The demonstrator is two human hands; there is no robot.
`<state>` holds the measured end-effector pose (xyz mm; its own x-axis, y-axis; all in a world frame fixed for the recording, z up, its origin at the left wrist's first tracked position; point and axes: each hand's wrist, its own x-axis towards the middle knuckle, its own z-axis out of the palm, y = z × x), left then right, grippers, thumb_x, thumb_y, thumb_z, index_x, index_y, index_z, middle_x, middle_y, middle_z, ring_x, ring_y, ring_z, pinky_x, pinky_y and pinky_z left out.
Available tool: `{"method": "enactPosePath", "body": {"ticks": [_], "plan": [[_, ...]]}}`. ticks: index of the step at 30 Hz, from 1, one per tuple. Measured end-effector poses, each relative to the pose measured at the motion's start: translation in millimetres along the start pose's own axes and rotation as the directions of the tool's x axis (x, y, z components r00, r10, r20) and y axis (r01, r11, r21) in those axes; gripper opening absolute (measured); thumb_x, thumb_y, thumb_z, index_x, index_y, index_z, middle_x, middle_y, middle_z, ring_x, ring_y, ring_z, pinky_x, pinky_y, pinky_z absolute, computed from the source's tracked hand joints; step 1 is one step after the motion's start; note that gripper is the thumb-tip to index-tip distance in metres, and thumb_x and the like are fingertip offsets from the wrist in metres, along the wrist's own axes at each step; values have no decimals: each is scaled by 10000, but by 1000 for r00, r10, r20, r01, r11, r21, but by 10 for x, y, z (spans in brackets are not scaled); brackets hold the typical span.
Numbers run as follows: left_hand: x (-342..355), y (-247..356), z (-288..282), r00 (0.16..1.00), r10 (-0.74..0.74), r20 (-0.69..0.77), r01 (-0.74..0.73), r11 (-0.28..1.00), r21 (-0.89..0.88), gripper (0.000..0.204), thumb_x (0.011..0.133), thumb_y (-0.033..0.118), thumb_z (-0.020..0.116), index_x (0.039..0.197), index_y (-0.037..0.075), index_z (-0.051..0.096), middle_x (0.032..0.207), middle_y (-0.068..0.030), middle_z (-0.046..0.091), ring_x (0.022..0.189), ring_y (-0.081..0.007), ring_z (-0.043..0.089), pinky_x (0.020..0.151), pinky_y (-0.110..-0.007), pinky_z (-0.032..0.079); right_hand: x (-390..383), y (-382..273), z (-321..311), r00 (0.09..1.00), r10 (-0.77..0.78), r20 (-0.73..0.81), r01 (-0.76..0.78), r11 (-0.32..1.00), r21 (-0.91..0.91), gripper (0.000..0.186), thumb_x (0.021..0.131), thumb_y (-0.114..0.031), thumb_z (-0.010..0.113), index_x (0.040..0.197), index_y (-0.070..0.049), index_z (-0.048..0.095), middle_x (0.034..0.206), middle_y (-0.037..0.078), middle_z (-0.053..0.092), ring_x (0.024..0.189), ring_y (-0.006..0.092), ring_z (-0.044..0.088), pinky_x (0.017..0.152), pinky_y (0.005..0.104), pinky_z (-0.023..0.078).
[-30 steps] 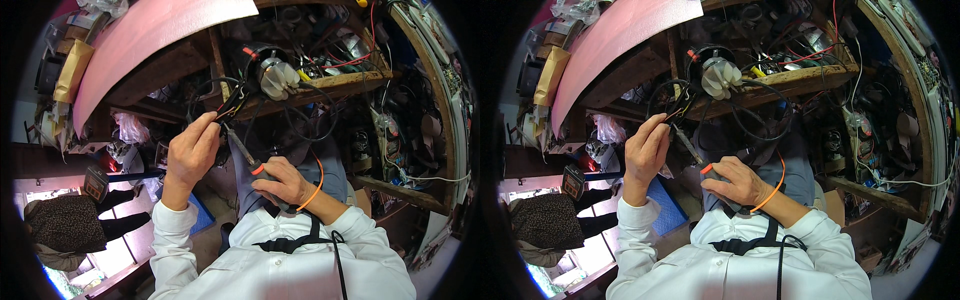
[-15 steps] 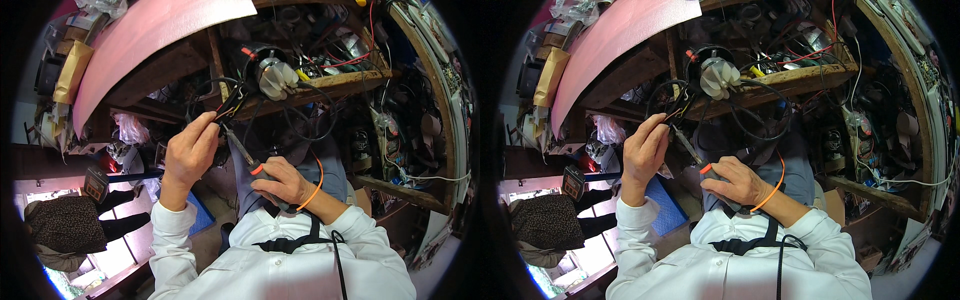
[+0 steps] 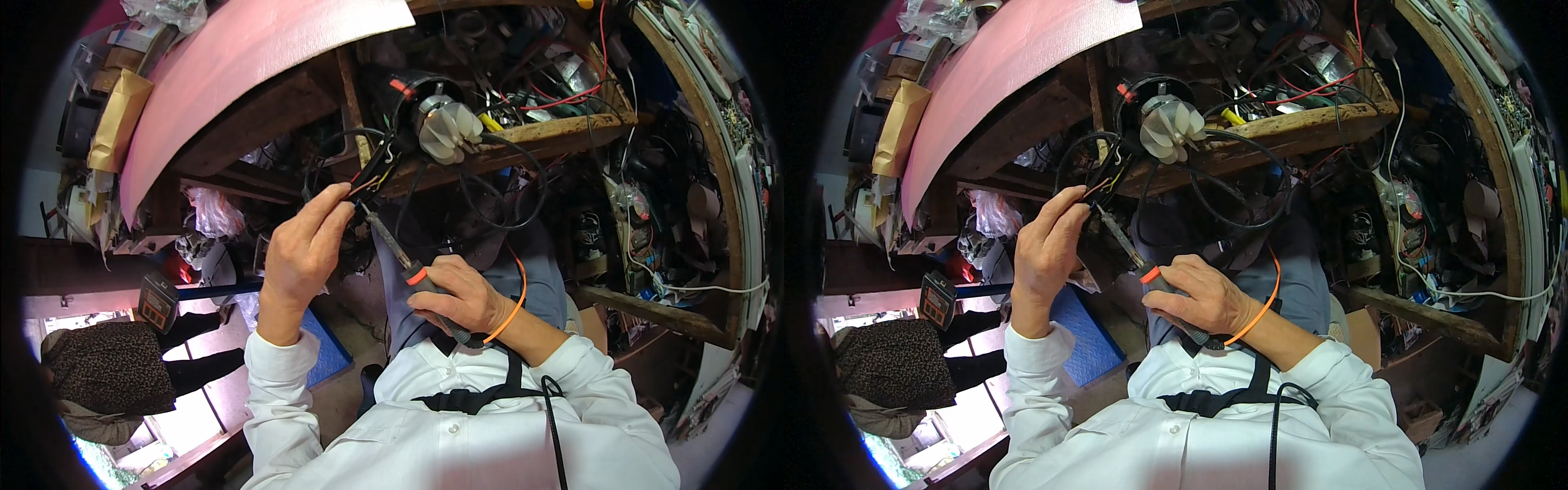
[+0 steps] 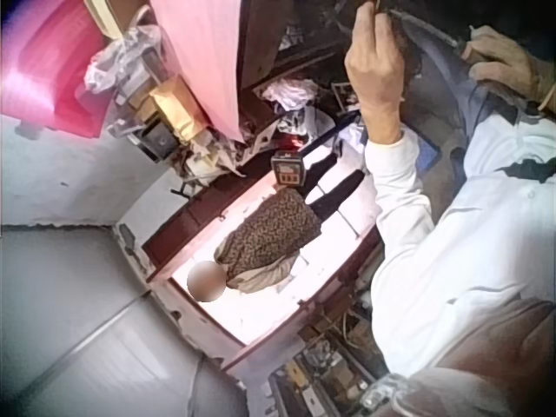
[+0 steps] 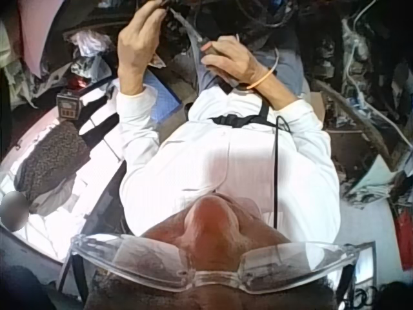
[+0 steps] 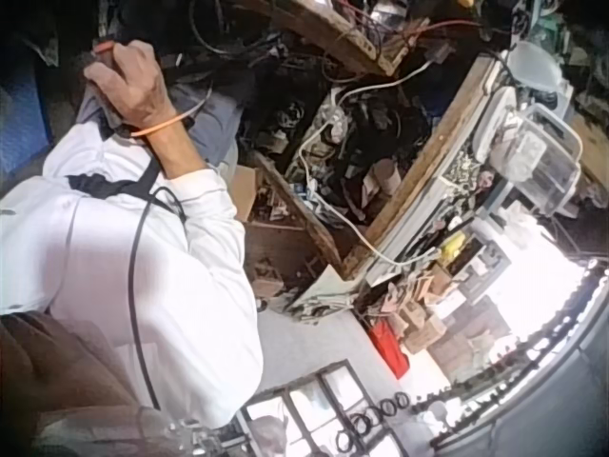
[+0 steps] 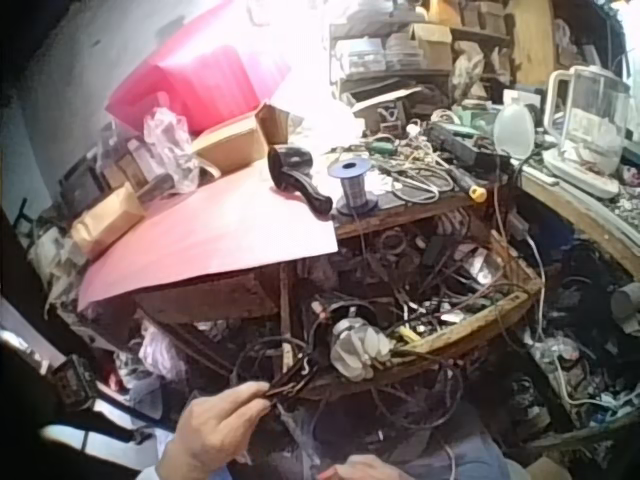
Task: The person uses a soldering iron to join wires to a small motor assembly. They hold the wires in one hand and apply the soldering iron with the other, melting solder onto the connection points.
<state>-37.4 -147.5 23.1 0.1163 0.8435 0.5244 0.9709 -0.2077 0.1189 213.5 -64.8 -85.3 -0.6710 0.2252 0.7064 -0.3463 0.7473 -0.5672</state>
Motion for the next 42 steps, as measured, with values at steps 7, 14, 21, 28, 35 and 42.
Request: {"method": "enactPosePath", "body": {"ticks": [7, 14, 21, 28, 35, 42], "plan": [[4, 21, -5, 1000, -15, -9, 15, 1000, -11, 236, 837, -80, 783, 1064, -51, 720, 1184, -191, 752, 909, -335, 786, 759, -373, 663, -16, 12, 11, 1000, -8, -10, 8, 1000, -7, 473, 799, -93, 860, 1235, -110, 679, 1091, 157, 644, 959, 342, 645, 871, 432, 556], [-19, 37, 28, 999, -41, -26, 41, 999, -12, 240, 837, -73, 787, 1064, -46, 716, 1185, -187, 754, 894, -332, 783, 744, -376, 654, -30, 4, 18, 1000, -1, -6, 1, 1000, -15, 480, 796, -88, 861, 1240, -113, 678, 1098, 158, 640, 969, 349, 647, 902, 443, 562], [6, 45, 7, 999, -38, 0, 38, 999, 17, 232, 848, -73, 779, 1068, -45, 712, 1176, -178, 756, 897, -325, 782, 741, -371, 653, -33, 7, 10, 1000, -4, -2, 4, 1000, -21, 514, 783, -87, 870, 1255, -124, 671, 1107, 157, 639, 969, 347, 647, 903, 445, 562], [7, 63, 36, 999, -28, -41, 29, 1000, 11, 229, 854, -108, 755, 1069, -51, 701, 1194, -180, 743, 830, -319, 765, 705, -367, 619, -24, -5, 2, 1000, 13, -15, -13, 1000, -17, 518, 788, -92, 861, 1270, -130, 673, 1111, 156, 644, 970, 337, 652, 898, 435, 559], [12, 64, 24, 999, -35, -27, 36, 999, 27, 225, 842, -76, 783, 1054, -48, 712, 1165, -176, 756, 866, -315, 779, 727, -364, 648, -7, -23, -29, 1000, 17, -15, -18, 1000, -17, 514, 797, -90, 859, 1274, -133, 673, 1122, 155, 654, 974, 334, 659, 900, 436, 560], [1, 61, 41, 999, -38, -36, 38, 999, 0, 233, 835, -102, 768, 1054, -55, 703, 1182, -186, 746, 827, -308, 764, 705, -360, 626, 0, -25, -42, 1000, 17, 0, -17, 1000, -8, 504, 800, -91, 861, 1266, -131, 671, 1125, 153, 656, 972, 329, 661, 888, 436, 556]]}}
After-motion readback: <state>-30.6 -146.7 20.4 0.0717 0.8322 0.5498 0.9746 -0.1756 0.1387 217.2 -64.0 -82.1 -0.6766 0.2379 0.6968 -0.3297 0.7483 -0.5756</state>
